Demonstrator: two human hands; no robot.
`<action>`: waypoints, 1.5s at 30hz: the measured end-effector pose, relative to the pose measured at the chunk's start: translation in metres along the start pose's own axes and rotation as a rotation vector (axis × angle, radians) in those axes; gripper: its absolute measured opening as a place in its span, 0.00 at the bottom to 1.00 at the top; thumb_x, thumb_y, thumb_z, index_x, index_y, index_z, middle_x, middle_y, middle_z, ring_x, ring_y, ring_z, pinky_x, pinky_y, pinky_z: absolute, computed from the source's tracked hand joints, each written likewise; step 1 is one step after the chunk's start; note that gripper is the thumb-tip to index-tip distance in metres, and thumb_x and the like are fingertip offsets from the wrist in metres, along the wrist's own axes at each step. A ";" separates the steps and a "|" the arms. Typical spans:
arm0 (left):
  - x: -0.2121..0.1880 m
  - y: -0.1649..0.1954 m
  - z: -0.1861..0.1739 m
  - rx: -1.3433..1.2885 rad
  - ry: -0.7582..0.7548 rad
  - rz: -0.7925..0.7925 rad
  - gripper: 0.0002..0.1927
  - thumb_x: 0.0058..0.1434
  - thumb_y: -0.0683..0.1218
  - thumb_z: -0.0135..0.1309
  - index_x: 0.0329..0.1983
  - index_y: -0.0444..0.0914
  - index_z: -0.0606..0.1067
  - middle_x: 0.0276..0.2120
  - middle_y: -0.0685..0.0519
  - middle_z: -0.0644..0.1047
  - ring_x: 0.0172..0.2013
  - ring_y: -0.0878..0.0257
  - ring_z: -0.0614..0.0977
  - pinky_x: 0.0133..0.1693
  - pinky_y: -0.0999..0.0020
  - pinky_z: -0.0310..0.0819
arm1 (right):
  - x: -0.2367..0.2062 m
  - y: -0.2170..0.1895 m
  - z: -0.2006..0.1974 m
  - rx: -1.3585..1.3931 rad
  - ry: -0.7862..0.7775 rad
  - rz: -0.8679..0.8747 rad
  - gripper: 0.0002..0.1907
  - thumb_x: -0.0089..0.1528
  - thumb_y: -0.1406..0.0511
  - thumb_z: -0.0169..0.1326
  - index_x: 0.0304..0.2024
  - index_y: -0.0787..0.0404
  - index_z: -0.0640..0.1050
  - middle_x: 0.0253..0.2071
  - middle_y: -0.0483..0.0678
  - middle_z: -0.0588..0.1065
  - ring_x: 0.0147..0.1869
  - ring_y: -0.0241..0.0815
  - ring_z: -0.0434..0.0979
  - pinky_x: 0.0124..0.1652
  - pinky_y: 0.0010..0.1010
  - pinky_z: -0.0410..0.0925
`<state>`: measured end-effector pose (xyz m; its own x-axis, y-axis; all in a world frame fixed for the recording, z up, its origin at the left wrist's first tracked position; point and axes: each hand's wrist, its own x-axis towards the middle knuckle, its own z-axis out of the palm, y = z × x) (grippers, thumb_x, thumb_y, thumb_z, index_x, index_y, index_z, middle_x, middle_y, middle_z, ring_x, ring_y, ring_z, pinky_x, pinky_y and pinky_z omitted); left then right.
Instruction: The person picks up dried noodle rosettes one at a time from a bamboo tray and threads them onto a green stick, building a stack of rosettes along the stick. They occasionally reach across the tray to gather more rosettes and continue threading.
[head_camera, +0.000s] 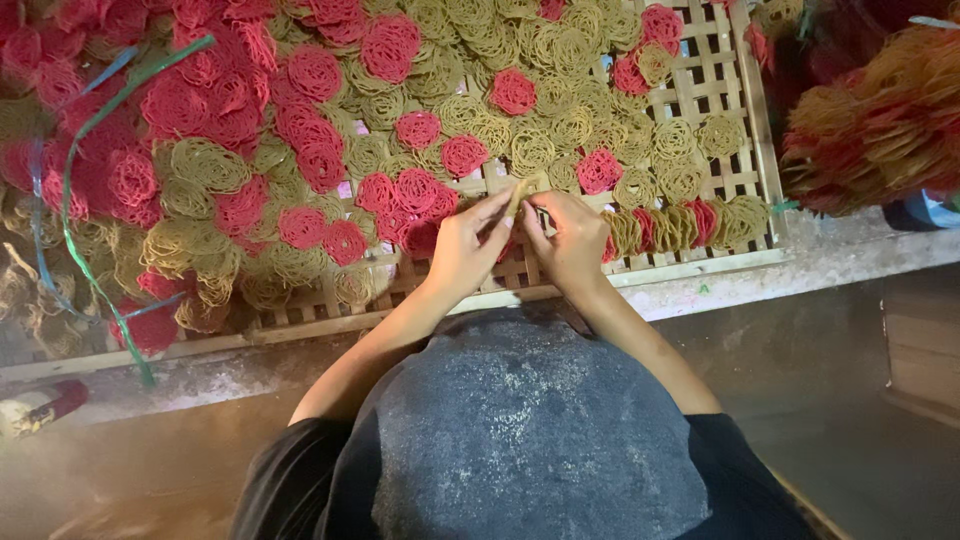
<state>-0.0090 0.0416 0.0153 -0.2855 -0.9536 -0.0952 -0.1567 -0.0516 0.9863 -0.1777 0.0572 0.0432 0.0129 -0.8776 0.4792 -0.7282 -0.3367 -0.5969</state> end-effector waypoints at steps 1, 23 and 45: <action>-0.001 0.001 -0.001 0.062 -0.018 -0.101 0.21 0.70 0.40 0.50 0.66 0.40 0.76 0.31 0.43 0.77 0.31 0.69 0.70 0.36 0.73 0.69 | 0.000 0.000 0.000 0.004 0.013 -0.004 0.05 0.62 0.69 0.63 0.39 0.64 0.80 0.36 0.53 0.80 0.37 0.50 0.81 0.37 0.36 0.72; 0.011 0.066 0.000 0.125 -0.041 0.293 0.04 0.59 0.43 0.65 0.36 0.42 0.81 0.33 0.57 0.85 0.38 0.65 0.87 0.73 0.47 0.37 | -0.021 0.020 -0.066 -0.275 -0.256 -0.101 0.17 0.60 0.70 0.52 0.51 0.62 0.77 0.59 0.51 0.71 0.65 0.56 0.68 0.62 0.49 0.56; 0.105 -0.001 -0.043 0.031 0.103 0.028 0.21 0.71 0.46 0.53 0.66 0.39 0.71 0.52 0.48 0.81 0.49 0.54 0.83 0.49 0.57 0.80 | -0.016 0.015 -0.009 0.320 -0.091 0.443 0.08 0.68 0.67 0.55 0.36 0.65 0.77 0.22 0.40 0.66 0.26 0.27 0.60 0.26 0.24 0.56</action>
<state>0.0022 -0.0712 0.0104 -0.1914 -0.9801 -0.0521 -0.1795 -0.0173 0.9836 -0.1946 0.0690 0.0326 -0.1783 -0.9800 0.0887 -0.4328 -0.0028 -0.9015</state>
